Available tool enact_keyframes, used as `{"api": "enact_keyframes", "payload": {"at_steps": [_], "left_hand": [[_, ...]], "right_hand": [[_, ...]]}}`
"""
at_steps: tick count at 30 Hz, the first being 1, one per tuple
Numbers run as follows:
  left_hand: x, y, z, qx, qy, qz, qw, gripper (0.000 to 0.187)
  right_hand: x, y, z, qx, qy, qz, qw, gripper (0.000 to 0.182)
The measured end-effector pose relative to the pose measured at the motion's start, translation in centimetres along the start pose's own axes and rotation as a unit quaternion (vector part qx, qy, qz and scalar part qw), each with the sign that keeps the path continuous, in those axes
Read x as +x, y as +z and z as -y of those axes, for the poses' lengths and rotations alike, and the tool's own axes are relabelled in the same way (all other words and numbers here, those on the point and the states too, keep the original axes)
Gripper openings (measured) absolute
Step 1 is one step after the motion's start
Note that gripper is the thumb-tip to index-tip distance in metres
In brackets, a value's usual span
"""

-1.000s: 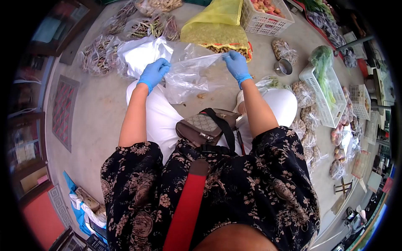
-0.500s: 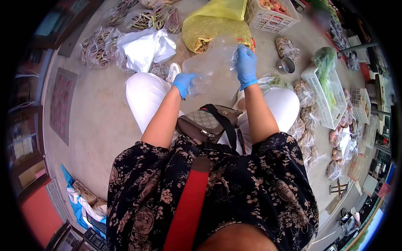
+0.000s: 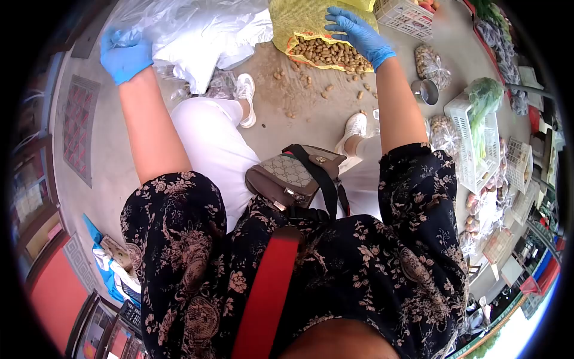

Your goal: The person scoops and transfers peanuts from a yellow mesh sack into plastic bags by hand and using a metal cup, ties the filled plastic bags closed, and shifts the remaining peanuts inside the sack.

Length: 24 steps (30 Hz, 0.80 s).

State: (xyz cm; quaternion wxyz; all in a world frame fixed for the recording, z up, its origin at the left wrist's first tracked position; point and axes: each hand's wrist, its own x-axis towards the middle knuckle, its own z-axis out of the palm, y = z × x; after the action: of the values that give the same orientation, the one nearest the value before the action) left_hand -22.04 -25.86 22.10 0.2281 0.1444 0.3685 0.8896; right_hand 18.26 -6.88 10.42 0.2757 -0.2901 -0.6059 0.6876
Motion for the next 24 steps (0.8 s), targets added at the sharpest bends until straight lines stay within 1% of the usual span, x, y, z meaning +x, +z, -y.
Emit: {"api": "enact_keyframes", "payload": {"at_steps": [1,2,3,4,5,6,7,8,9,11,14,15,17,18,19,20,21,22,23,24], "left_hand": [[0.1,0.5,-1.5,-0.048,-0.01,-0.031,0.998,0.017],[-0.8,0.8,-2.4,-0.069,-0.016,-0.037,0.997,0.014],[-1.7,1.2,-3.4,-0.089,-0.021,-0.043,0.995,0.012],[-4.0,1.0,-3.7,-0.063,-0.016,-0.079,0.995,0.012],[-6.2,0.7,-3.9,-0.036,-0.014,-0.115,0.993,0.012],[-8.3,1.6,-3.1,-0.006,-0.01,-0.183,0.983,0.011],[-7.0,-1.8,-2.1,0.009,-0.031,-0.181,0.983,0.012],[-5.4,-5.4,-0.7,0.023,-0.053,-0.18,0.982,0.013],[-4.2,-6.7,0.4,-0.039,-0.109,-0.134,0.984,0.014],[-1.6,-8.5,2.7,-0.166,-0.216,-0.039,0.961,0.016],[1.6,-12.2,6.8,-0.103,-0.224,0.009,0.969,0.019],[1.4,-13.1,7.9,-0.096,-0.22,-0.005,0.971,0.021],[0.7,-14.4,9.1,-0.08,-0.24,-0.025,0.967,0.024],[0.2,-14.5,9.3,-0.086,-0.258,-0.001,0.962,0.027],[-0.1,-14.1,9.6,-0.095,-0.272,0.033,0.957,0.031],[-0.8,-13.3,9.7,-0.013,-0.226,0.06,0.972,0.037],[-1.2,-13.3,9.8,0.175,-0.167,0.047,0.969,0.038],[-1.7,-14.2,9.8,0.353,-0.099,0.03,0.93,0.039],[-1.9,-15.1,9.5,0.517,-0.027,0.013,0.855,0.041],[-2.0,-15.1,9.7,0.531,-0.027,0.009,0.847,0.041]], "right_hand": [[-0.2,-0.2,0.3,-0.026,-0.007,-0.05,0.998,0.044],[-0.9,-0.6,0.1,-0.079,0.056,-0.075,0.992,0.051],[-0.3,-1.4,-2.1,-0.124,0.087,-0.09,0.984,0.047],[-0.8,-0.5,-6.1,-0.173,0.081,-0.072,0.979,0.045],[-1.2,1.1,-9.6,-0.253,0.101,-0.04,0.961,0.043],[-0.9,2.9,-12.5,-0.335,0.11,0.006,0.936,0.04],[0.2,4.8,-15.2,-0.414,0.116,0.052,0.902,0.038],[2.0,6.4,-18.1,-0.445,0.094,0.075,0.887,0.038],[4.6,7.8,-21.2,-0.475,0.071,0.097,0.872,0.038],[11.2,10.2,-28.3,-0.537,0.019,0.122,0.834,0.041],[20.1,13.0,-37.2,-0.635,-0.058,0.144,0.757,0.05],[22.3,13.8,-39.1,-0.666,-0.084,0.148,0.726,0.054],[24.5,14.7,-41.6,-0.68,-0.072,0.188,0.705,0.059],[24.5,14.6,-42.9,-0.686,-0.067,0.209,0.694,0.061],[24.6,14.1,-43.7,-0.696,-0.076,0.201,0.685,0.064],[24.6,13.3,-44.4,-0.706,-0.084,0.192,0.676,0.066],[24.4,12.4,-44.9,-0.716,-0.093,0.184,0.667,0.069],[23.4,11.5,-45.0,-0.729,-0.056,0.205,0.651,0.074],[21.7,10.5,-45.5,-0.72,-0.045,0.191,0.666,0.075],[19.1,9.1,-47.2,-0.711,-0.035,0.177,0.68,0.077]]}}
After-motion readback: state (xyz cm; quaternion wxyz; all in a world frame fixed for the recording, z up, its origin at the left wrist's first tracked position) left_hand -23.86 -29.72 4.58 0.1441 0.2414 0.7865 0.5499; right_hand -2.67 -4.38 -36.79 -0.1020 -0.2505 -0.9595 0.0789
